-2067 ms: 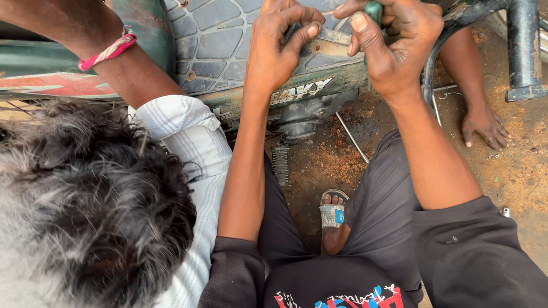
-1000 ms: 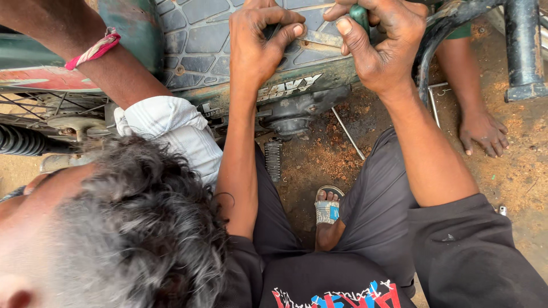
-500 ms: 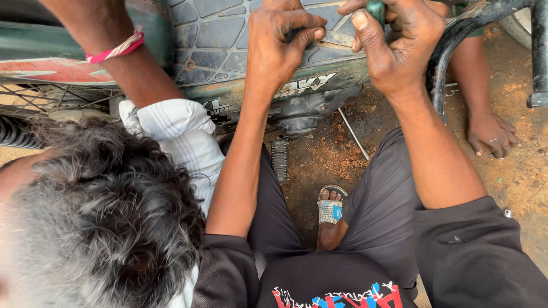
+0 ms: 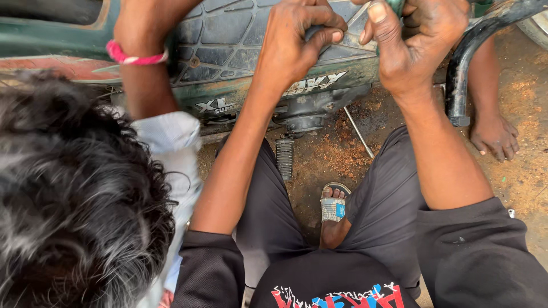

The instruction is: The person removes a side panel from a motorcycle, handles small components and wires, and uses a screwdriver to tighten fasteners on the bike frame.

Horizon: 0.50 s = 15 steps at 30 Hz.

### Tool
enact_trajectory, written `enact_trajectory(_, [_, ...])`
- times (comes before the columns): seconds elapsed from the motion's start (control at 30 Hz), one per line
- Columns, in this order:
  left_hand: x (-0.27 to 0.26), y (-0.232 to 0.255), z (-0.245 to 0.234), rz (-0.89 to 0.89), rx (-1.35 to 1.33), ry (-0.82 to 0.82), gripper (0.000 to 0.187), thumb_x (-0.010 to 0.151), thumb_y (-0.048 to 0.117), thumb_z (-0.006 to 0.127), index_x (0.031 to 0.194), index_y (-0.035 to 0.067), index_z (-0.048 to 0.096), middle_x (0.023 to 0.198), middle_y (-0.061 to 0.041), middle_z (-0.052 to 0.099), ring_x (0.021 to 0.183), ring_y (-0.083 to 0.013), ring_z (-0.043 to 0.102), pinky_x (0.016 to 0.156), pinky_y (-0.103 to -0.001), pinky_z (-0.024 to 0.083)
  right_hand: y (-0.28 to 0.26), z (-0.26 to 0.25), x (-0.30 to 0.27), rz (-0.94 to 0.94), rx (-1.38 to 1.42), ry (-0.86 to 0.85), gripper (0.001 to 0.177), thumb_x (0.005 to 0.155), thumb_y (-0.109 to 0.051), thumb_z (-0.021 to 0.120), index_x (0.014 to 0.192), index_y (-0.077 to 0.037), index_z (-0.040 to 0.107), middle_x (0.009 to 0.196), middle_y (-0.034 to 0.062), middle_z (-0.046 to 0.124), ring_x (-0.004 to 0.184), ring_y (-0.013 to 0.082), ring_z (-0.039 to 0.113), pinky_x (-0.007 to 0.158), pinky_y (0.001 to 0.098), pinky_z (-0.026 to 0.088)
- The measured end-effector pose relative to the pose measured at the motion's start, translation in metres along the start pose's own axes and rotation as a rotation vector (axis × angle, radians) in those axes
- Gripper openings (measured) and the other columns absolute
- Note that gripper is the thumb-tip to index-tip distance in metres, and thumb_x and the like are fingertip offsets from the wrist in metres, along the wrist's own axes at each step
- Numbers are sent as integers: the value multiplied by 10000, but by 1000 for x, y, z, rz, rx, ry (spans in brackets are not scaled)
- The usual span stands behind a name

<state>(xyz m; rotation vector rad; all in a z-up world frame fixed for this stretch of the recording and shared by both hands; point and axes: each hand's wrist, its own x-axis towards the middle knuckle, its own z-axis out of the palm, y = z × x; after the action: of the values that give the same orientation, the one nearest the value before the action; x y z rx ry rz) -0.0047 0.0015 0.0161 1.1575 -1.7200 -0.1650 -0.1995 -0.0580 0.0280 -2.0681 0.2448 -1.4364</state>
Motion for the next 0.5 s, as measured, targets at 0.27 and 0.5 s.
enact_trajectory(0.27, [-7, -5, 2, -37, 49, 71, 105, 828, 35, 823, 884, 58, 737, 870, -33, 748, 847, -251, 688, 794, -399, 505, 8, -11, -7, -12, 116, 16, 277, 1217, -125, 637, 1047, 88, 586, 881, 147, 683, 740, 200, 736, 627, 275, 571])
enact_trajectory(0.5, [-11, -5, 0, -9, 120, 43, 150, 810, 9, 840, 873, 42, 708, 872, -61, 703, 898, -318, 627, 825, -438, 443, 10, -10, -4, -72, 136, -6, 238, 1219, -141, 592, 1199, 94, 623, 943, 164, 708, 778, 214, 752, 674, 288, 623])
